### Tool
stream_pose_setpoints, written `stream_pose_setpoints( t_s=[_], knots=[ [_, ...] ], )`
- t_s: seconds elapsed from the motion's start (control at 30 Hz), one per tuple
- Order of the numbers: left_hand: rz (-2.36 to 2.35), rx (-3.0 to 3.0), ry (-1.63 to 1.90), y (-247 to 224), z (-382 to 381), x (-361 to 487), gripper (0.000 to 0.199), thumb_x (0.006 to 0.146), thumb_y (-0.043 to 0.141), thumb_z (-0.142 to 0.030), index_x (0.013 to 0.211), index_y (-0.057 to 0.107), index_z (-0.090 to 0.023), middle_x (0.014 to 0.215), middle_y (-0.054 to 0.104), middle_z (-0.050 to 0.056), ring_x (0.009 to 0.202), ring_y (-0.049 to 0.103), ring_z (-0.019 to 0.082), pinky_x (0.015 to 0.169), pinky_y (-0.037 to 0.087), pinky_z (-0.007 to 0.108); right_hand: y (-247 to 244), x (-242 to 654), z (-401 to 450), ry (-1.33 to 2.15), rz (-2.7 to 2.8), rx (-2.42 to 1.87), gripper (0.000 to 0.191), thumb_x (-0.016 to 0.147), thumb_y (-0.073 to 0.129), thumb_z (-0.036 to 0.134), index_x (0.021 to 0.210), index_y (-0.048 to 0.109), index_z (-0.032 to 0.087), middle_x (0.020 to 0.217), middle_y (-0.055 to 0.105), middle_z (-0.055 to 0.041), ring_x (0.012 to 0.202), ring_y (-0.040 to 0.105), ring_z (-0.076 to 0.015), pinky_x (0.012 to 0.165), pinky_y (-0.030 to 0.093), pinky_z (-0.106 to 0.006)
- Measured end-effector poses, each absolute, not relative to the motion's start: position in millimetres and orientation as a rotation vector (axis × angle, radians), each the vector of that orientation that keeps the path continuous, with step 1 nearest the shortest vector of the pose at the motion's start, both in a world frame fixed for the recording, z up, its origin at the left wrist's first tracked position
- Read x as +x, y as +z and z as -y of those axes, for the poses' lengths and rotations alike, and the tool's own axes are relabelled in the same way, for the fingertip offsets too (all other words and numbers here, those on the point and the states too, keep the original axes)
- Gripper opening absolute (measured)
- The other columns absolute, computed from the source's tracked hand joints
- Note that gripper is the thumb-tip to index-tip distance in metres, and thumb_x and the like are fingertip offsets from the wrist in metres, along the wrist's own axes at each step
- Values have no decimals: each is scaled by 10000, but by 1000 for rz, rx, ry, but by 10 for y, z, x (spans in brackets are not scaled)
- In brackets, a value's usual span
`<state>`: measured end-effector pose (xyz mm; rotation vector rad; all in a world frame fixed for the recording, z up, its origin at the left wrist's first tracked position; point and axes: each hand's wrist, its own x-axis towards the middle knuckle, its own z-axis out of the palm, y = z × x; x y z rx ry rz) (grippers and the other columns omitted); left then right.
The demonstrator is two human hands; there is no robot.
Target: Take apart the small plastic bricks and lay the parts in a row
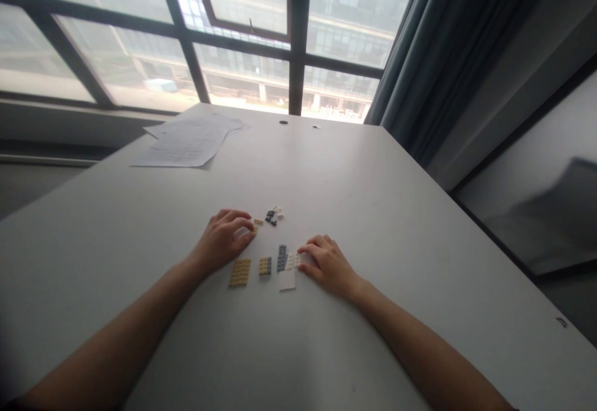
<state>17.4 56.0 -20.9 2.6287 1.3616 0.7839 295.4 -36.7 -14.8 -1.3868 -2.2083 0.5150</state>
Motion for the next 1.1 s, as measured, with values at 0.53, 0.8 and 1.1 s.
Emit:
stream_pose_setpoints(
  t_s=[0.53, 0.8, 1.1],
  knots=[
    [-1359, 2629, 793, -225, -565, 172, 165, 822, 552, -351, 845, 673, -242, 1075, 650, 45, 1056, 504, 257, 912, 380, 422, -173, 2923, 378, 450, 2224, -1376, 217, 860, 599, 261, 1066, 657, 221, 1051, 600, -71, 1020, 502, -215, 934, 411, -395],
    [-1391, 2619, 788, -235, -568, 165, 185, 808, 564, -356, 908, 667, -239, 1080, 651, 48, 1065, 505, 260, 915, 379, 426, -212, 2945, 385, 479, 2094, -1352, 256, 863, 563, 198, 1113, 620, 213, 1071, 581, -75, 1022, 518, -199, 935, 435, -374],
    [-1360, 2616, 724, -211, -562, 115, 243, 767, 574, -322, 977, 670, -245, 1118, 635, 58, 1090, 489, 272, 930, 371, 447, -190, 2958, 403, 513, 2053, -1346, 250, 858, 561, 200, 1098, 628, 214, 1066, 581, -77, 1033, 523, -203, 936, 437, -382]
  ],
)
